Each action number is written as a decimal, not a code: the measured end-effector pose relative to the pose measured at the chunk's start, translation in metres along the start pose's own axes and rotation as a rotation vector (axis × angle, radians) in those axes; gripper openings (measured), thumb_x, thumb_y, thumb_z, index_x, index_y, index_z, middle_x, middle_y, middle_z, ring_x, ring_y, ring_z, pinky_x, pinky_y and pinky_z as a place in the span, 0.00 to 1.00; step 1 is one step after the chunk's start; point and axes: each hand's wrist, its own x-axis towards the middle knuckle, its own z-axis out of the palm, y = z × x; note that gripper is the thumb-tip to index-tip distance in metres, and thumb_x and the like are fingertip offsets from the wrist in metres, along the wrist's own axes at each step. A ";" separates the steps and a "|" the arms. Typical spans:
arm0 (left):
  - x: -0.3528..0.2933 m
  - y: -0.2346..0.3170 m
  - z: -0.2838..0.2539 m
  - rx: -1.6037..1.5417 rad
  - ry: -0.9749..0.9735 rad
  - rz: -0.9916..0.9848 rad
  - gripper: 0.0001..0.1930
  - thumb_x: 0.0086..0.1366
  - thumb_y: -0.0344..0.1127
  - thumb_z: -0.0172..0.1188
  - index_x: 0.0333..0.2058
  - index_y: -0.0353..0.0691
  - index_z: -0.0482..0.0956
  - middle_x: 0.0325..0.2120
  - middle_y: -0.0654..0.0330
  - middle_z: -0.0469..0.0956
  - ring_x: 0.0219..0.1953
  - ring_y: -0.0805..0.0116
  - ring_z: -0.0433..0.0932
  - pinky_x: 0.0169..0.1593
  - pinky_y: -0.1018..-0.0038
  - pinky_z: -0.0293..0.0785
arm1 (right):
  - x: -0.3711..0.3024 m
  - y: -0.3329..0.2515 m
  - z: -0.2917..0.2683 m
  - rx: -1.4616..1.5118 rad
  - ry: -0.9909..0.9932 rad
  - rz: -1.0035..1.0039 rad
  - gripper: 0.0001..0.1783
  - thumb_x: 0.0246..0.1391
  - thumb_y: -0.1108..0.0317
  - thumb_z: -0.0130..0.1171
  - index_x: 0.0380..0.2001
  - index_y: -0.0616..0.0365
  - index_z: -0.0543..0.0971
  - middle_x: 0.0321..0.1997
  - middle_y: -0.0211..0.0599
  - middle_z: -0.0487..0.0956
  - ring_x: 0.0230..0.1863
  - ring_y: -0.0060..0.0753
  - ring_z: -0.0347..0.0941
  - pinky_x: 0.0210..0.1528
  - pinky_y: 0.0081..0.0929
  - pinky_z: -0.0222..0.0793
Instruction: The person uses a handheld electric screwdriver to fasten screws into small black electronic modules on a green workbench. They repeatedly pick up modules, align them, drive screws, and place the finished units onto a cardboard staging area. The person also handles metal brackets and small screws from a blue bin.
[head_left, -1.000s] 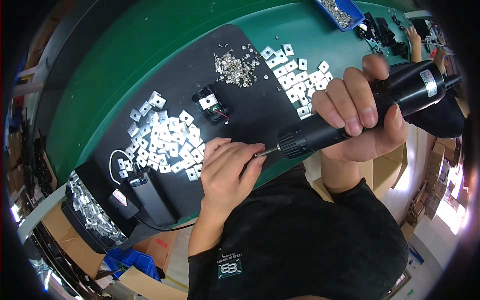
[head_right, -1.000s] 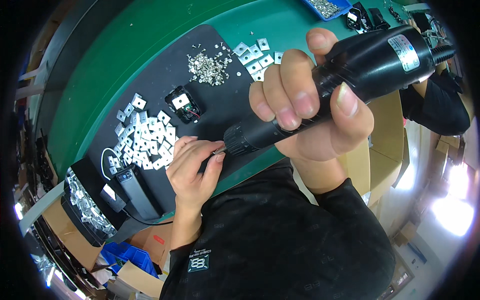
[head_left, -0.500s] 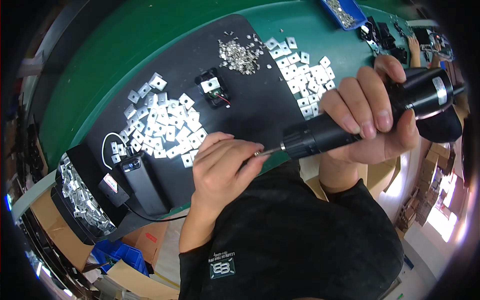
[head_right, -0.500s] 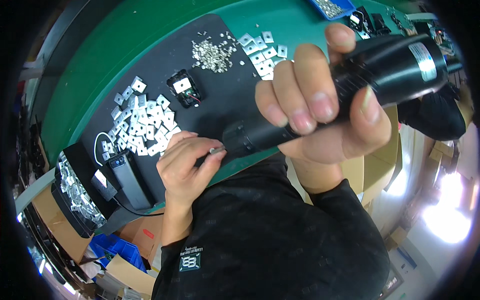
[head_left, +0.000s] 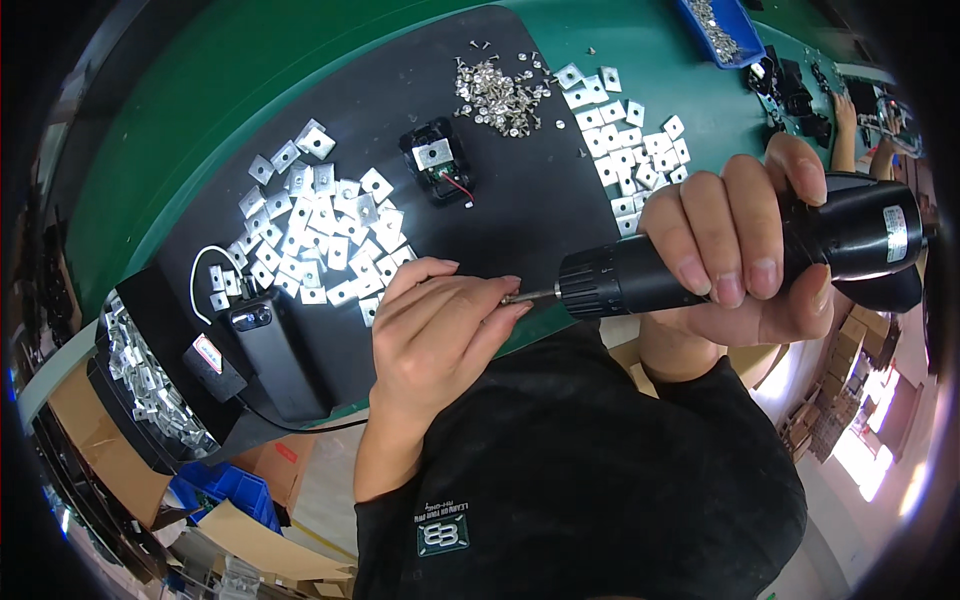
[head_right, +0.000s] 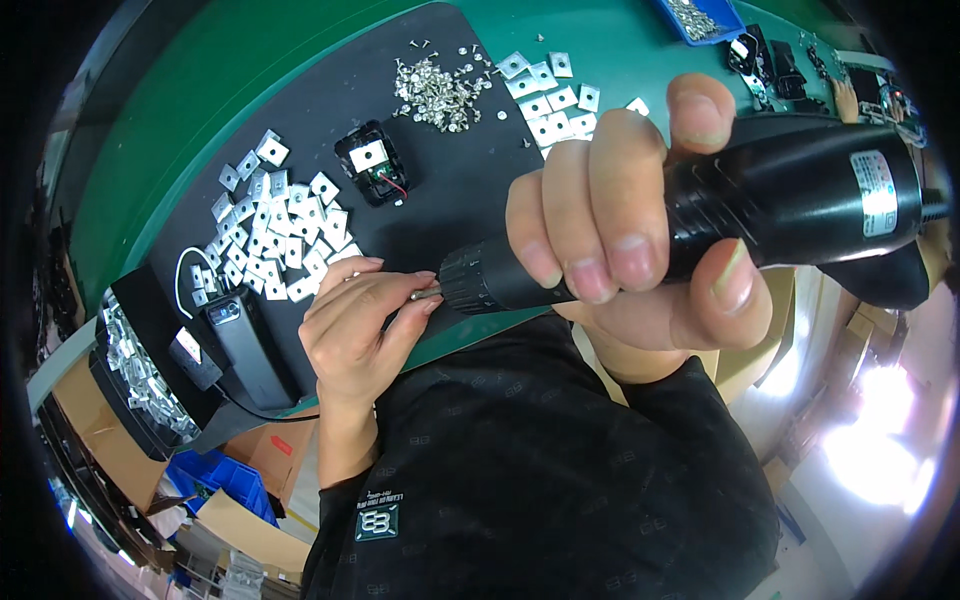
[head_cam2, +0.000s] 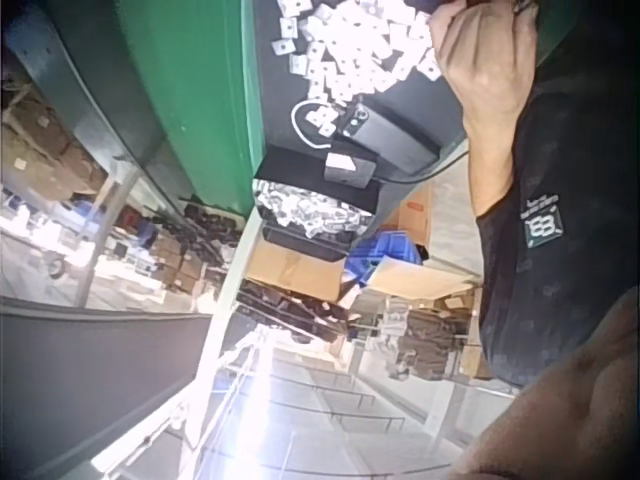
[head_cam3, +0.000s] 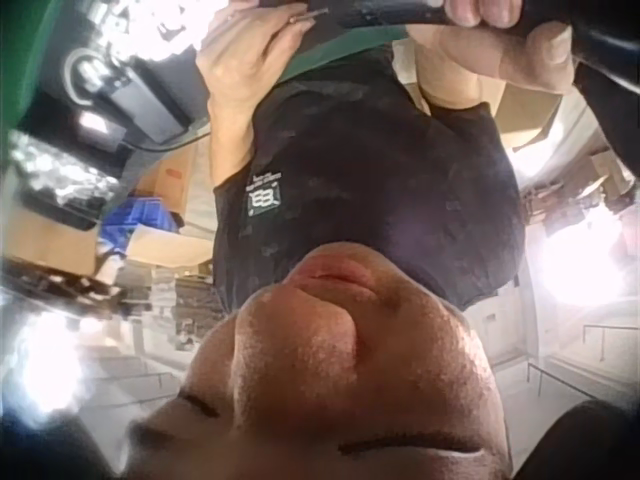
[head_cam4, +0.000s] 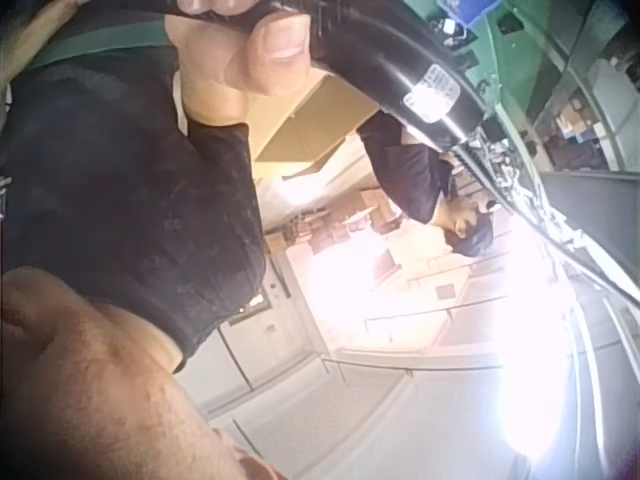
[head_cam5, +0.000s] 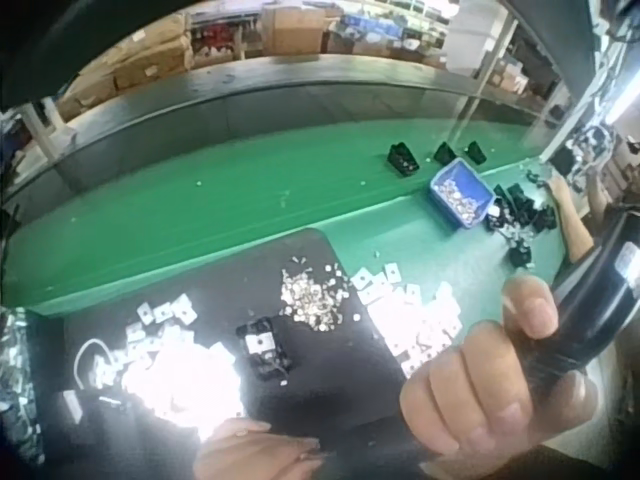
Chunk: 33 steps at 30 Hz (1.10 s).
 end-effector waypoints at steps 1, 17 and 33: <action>0.001 -0.002 0.000 0.005 0.008 -0.012 0.08 0.47 0.31 0.71 0.27 0.37 0.82 0.23 0.61 0.82 0.26 0.68 0.80 0.41 0.72 0.72 | 0.002 0.003 -0.003 0.003 0.000 0.004 0.24 0.51 0.67 0.62 0.49 0.54 0.64 0.27 0.27 0.71 0.29 0.23 0.69 0.36 0.23 0.67; 0.031 -0.034 0.003 0.009 0.055 -0.084 0.10 0.44 0.30 0.72 0.26 0.36 0.81 0.23 0.61 0.81 0.25 0.68 0.80 0.39 0.72 0.72 | 0.038 0.029 -0.036 0.035 -0.006 -0.042 0.21 0.48 0.71 0.67 0.43 0.53 0.69 0.23 0.27 0.76 0.25 0.21 0.74 0.33 0.20 0.75; 0.038 -0.046 0.003 -0.035 -0.034 -0.047 0.13 0.41 0.31 0.72 0.27 0.34 0.80 0.25 0.57 0.82 0.29 0.63 0.81 0.38 0.69 0.73 | 0.061 0.027 -0.065 0.072 -0.325 0.096 0.19 0.48 0.69 0.68 0.42 0.51 0.70 0.25 0.32 0.79 0.28 0.25 0.77 0.35 0.22 0.78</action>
